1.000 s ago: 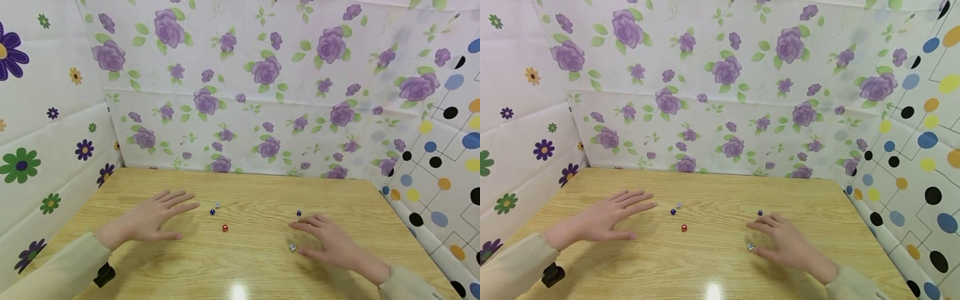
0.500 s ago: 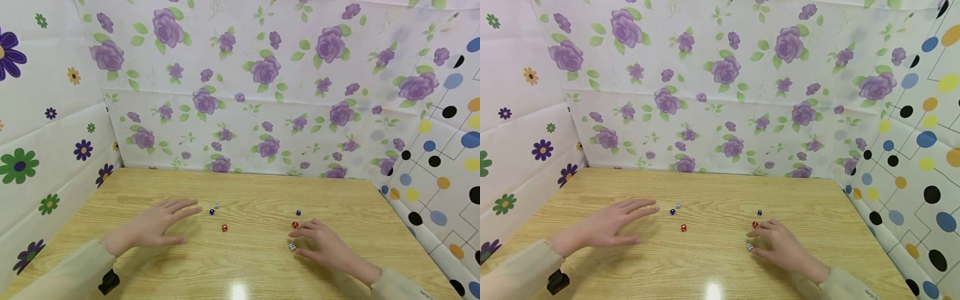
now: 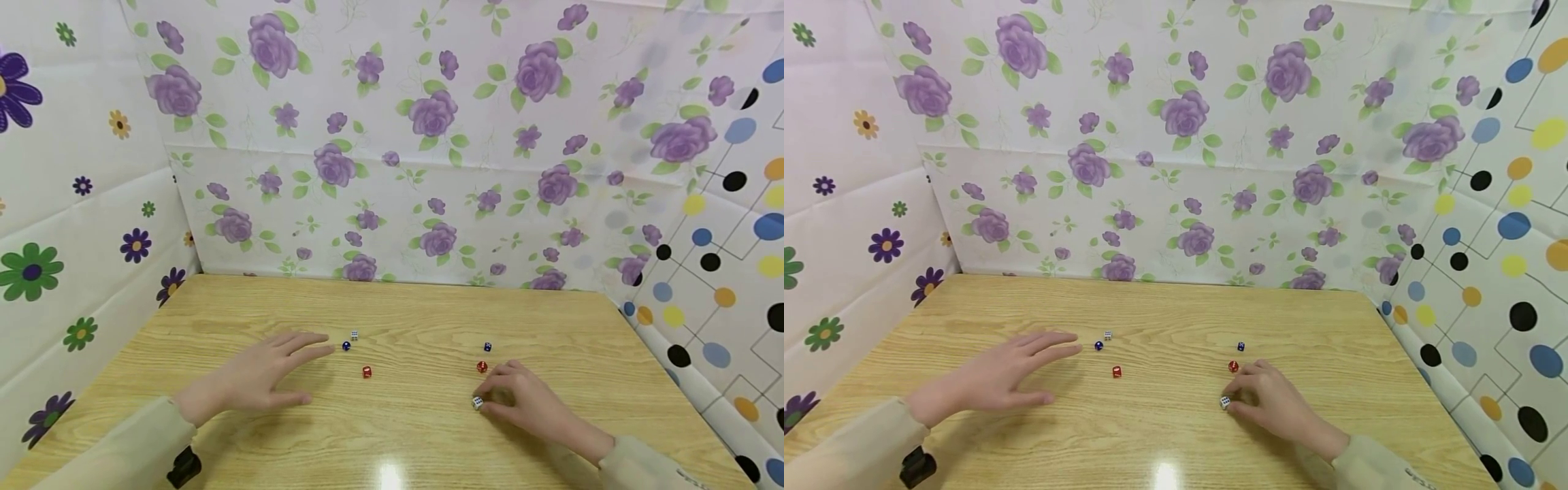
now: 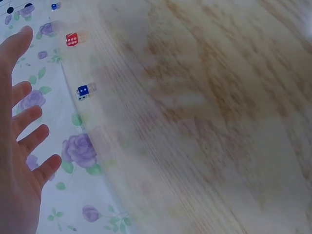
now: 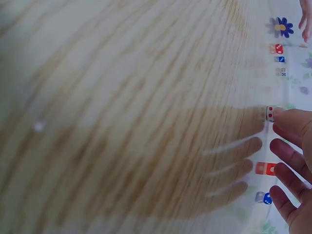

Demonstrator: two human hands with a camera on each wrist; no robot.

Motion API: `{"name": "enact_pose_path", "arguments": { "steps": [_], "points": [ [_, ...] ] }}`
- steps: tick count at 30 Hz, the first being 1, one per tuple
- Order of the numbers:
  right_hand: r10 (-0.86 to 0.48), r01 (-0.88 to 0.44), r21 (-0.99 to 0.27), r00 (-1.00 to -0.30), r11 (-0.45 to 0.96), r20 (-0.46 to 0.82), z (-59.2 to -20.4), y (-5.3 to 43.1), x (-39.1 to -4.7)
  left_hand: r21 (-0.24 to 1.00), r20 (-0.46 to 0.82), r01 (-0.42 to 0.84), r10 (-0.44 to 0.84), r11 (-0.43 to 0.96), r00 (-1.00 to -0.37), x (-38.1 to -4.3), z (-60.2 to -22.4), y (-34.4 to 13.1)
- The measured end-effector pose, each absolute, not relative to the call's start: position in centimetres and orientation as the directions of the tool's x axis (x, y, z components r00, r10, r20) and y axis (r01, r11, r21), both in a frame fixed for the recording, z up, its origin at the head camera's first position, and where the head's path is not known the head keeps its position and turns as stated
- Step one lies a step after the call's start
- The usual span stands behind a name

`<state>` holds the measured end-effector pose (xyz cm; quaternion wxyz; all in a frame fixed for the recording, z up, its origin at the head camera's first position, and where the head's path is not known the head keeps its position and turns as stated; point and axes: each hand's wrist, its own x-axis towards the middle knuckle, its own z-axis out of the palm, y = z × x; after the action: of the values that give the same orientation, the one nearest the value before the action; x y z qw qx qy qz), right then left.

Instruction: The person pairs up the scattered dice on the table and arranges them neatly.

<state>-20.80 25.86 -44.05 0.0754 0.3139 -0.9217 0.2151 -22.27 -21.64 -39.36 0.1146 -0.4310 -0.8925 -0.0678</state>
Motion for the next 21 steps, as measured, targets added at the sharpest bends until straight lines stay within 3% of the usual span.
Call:
{"name": "enact_pose_path", "arguments": {
  "steps": [6,14,21],
  "points": [
    [-0.543,-0.608,-0.369,-0.794,0.703,0.275,-44.2,25.8,-20.8,0.049,0.234,0.78,0.752,0.623,-0.616,-22.1,-39.5,-21.4],
    [-0.524,-0.593,-0.375,-0.805,0.712,0.279,-44.2,25.5,-20.7,0.046,0.254,0.801,0.768,0.598,-0.588,-22.1,-39.7,-20.8],
    [-0.472,-0.54,-0.379,-0.841,0.751,0.264,-44.2,24.6,-20.5,0.092,0.226,0.784,0.754,0.613,-0.616,-22.2,-40.0,-20.3]
  ]
}}
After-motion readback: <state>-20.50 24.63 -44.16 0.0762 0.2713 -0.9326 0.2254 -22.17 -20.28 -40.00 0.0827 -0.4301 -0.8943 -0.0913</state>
